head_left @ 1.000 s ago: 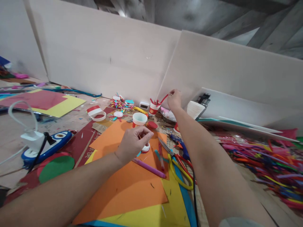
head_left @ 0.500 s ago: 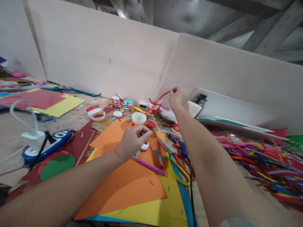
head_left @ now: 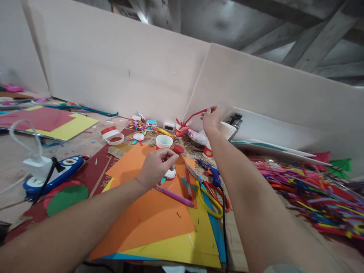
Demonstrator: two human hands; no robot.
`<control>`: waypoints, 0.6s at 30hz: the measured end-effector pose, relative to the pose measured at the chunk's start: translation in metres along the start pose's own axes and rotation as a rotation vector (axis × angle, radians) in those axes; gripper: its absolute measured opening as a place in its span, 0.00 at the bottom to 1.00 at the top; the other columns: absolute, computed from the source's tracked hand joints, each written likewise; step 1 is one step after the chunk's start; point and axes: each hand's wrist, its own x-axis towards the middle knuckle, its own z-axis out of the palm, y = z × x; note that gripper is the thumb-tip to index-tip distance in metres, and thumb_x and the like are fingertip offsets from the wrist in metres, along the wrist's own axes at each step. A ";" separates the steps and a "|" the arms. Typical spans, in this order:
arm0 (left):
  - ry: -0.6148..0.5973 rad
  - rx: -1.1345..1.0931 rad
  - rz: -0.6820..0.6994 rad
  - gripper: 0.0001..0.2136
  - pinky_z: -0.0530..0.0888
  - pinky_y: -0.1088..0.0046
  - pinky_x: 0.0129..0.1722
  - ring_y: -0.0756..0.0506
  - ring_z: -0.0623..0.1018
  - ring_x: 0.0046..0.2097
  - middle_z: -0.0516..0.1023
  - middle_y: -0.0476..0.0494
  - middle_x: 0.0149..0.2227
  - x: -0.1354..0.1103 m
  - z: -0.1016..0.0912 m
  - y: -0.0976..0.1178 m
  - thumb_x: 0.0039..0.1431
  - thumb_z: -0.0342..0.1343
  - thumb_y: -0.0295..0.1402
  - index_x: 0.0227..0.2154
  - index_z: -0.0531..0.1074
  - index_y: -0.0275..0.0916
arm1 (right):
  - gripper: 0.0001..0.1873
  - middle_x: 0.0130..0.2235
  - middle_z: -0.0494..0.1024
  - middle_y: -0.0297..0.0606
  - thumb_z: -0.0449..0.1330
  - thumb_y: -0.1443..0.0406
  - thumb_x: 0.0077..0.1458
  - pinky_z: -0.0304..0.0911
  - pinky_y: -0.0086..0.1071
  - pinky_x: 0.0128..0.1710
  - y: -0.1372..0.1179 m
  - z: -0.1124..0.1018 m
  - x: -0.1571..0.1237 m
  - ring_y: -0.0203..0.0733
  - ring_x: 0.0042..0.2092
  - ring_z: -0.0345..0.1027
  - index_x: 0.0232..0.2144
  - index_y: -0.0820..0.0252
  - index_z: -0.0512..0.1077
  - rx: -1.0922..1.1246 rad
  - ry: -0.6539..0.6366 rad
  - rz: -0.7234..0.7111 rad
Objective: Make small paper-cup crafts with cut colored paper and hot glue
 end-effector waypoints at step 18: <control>0.141 0.032 0.089 0.10 0.69 0.75 0.34 0.50 0.73 0.32 0.76 0.48 0.31 0.008 -0.008 -0.005 0.58 0.57 0.39 0.34 0.74 0.37 | 0.03 0.31 0.70 0.29 0.52 0.65 0.62 0.65 0.22 0.21 -0.042 -0.032 -0.023 0.31 0.27 0.72 0.37 0.56 0.60 0.098 0.050 -0.094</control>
